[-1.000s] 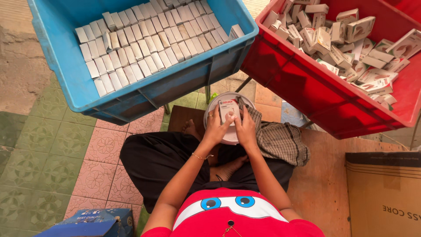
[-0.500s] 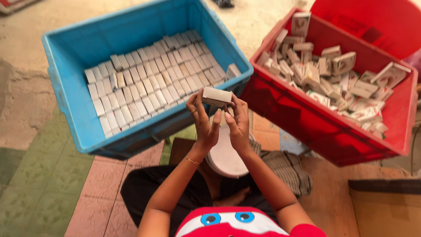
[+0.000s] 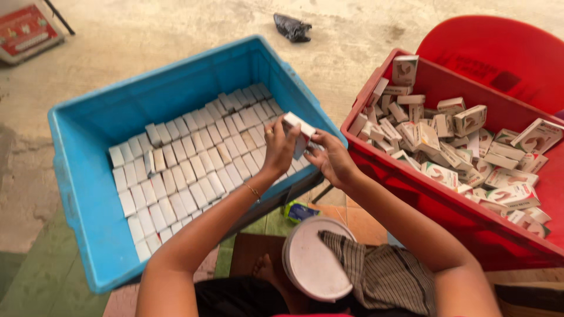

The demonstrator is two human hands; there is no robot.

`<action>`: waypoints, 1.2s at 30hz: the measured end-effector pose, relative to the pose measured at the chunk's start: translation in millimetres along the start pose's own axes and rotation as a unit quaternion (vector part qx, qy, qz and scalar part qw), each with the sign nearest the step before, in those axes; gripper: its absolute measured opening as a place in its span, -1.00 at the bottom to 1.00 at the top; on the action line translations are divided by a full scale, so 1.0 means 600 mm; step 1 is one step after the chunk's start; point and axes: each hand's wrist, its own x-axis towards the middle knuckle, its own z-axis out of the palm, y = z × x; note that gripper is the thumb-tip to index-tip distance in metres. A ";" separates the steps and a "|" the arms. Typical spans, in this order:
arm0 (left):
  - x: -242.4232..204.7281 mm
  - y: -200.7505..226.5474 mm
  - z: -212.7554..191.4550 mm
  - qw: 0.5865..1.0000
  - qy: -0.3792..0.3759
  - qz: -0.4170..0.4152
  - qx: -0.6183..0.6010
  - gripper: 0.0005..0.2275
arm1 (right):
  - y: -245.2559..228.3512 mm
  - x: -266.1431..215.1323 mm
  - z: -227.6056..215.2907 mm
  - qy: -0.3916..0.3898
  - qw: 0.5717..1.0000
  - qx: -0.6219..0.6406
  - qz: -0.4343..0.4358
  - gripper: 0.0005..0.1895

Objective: The person sits on the floor and repeatedly wipes small white boxes with a cloth, then places them into a blue crate. The person picks up boxes from a red crate, wipes them on a white lid, and transfers them to the blue crate.

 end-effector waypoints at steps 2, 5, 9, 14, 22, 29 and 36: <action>0.009 -0.020 0.008 1.000 -0.025 -0.012 0.008 -0.37 | 0.024 0.055 -0.042 0.015 1.000 -0.010 0.023 -0.53; 0.010 -0.023 0.007 0.996 -0.079 -0.046 0.016 -0.34 | -0.006 0.051 -0.023 0.044 0.995 -0.038 0.081 -0.45; 0.014 -0.047 0.013 0.986 -0.138 -0.093 0.013 -0.34 | -0.038 0.041 0.006 0.060 0.981 -0.099 0.154 -0.44; 0.029 -0.051 0.021 0.983 -0.155 -0.103 0.004 -0.37 | -0.054 0.063 0.026 0.025 0.955 -0.201 0.216 -0.42; 0.051 -0.115 0.044 0.974 -0.182 -0.134 -0.028 -0.39 | -0.042 0.133 -0.023 -0.064 0.871 -0.407 0.266 -0.53; 0.056 -0.133 0.052 0.964 -0.215 -0.155 -0.030 -0.34 | -0.075 0.137 -0.018 -0.225 0.639 -0.735 -0.029 -0.69; 0.063 -0.174 0.081 0.955 -0.208 -0.210 0.016 -0.39 | -0.036 0.157 -0.071 -0.209 0.652 -0.638 -0.353 -0.81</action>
